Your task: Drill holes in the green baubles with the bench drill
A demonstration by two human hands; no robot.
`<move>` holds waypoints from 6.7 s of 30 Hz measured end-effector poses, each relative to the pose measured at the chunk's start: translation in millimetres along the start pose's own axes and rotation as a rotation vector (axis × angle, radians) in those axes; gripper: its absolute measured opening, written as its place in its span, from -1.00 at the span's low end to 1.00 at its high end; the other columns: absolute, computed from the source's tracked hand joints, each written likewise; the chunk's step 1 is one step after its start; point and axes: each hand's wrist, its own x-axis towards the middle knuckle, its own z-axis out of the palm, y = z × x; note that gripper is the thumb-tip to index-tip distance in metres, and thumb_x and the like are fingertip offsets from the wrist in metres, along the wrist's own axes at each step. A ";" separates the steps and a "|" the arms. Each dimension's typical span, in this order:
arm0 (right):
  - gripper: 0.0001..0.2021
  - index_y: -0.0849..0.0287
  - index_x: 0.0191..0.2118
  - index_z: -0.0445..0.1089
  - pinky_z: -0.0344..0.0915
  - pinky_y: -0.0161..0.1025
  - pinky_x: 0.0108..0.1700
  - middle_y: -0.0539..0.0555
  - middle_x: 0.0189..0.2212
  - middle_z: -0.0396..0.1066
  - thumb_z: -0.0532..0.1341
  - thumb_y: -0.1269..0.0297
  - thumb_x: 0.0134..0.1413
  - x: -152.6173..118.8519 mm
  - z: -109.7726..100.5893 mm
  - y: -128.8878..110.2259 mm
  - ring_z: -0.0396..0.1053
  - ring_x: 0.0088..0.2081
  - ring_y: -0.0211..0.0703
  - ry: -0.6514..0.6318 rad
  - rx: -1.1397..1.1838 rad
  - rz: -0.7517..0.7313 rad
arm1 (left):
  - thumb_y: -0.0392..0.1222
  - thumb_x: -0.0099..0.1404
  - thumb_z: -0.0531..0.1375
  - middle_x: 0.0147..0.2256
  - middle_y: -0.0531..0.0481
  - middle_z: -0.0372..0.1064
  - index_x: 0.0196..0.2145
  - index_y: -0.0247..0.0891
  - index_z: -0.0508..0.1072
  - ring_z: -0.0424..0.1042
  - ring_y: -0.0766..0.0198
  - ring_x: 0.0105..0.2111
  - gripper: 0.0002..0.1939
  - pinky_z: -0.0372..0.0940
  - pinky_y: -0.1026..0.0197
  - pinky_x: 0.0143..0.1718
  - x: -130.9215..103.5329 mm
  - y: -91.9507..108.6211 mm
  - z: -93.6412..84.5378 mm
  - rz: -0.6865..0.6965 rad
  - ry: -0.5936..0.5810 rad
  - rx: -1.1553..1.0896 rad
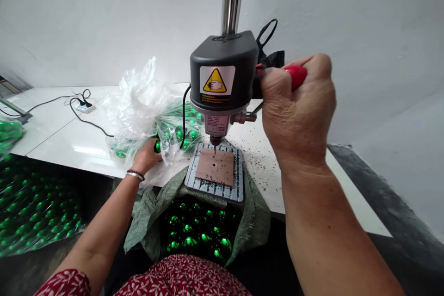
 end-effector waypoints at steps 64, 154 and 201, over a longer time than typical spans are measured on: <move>-0.73 0.15 -0.42 0.00 0.04 -0.41 -0.31 -0.15 -0.53 0.09 0.17 0.28 0.15 3.5 -7.4 -20.7 0.01 -0.44 -0.41 -0.084 0.108 0.091 | -0.17 -0.06 0.41 -0.21 -0.07 0.52 0.04 -0.27 0.48 0.45 0.13 -0.15 -0.35 0.32 0.13 -0.04 -44.0 122.6 56.6 0.335 -0.311 -0.568; -0.76 0.15 -0.37 0.19 0.11 -0.26 -0.36 -0.06 -0.50 0.22 0.16 0.09 -0.08 -5.3 -7.3 -21.4 0.13 -0.46 -0.33 -0.037 -0.004 0.215 | 0.02 -0.05 0.44 -0.32 0.00 0.45 -0.20 -0.22 0.41 0.47 0.32 -0.43 -0.49 0.28 0.40 -0.52 -98.8 79.1 -19.4 -0.122 -0.432 -1.774; -0.82 0.11 -0.33 0.14 0.25 -0.30 -0.38 -0.02 -0.41 0.21 0.09 0.12 0.08 -29.6 -17.6 -11.4 0.20 -0.40 -0.31 -0.023 -0.040 0.018 | 0.05 0.11 0.30 -0.29 -0.04 0.50 0.02 -0.18 0.45 0.43 0.13 -0.23 -0.47 0.28 0.15 -0.14 -61.8 121.1 78.7 0.253 -0.070 -0.414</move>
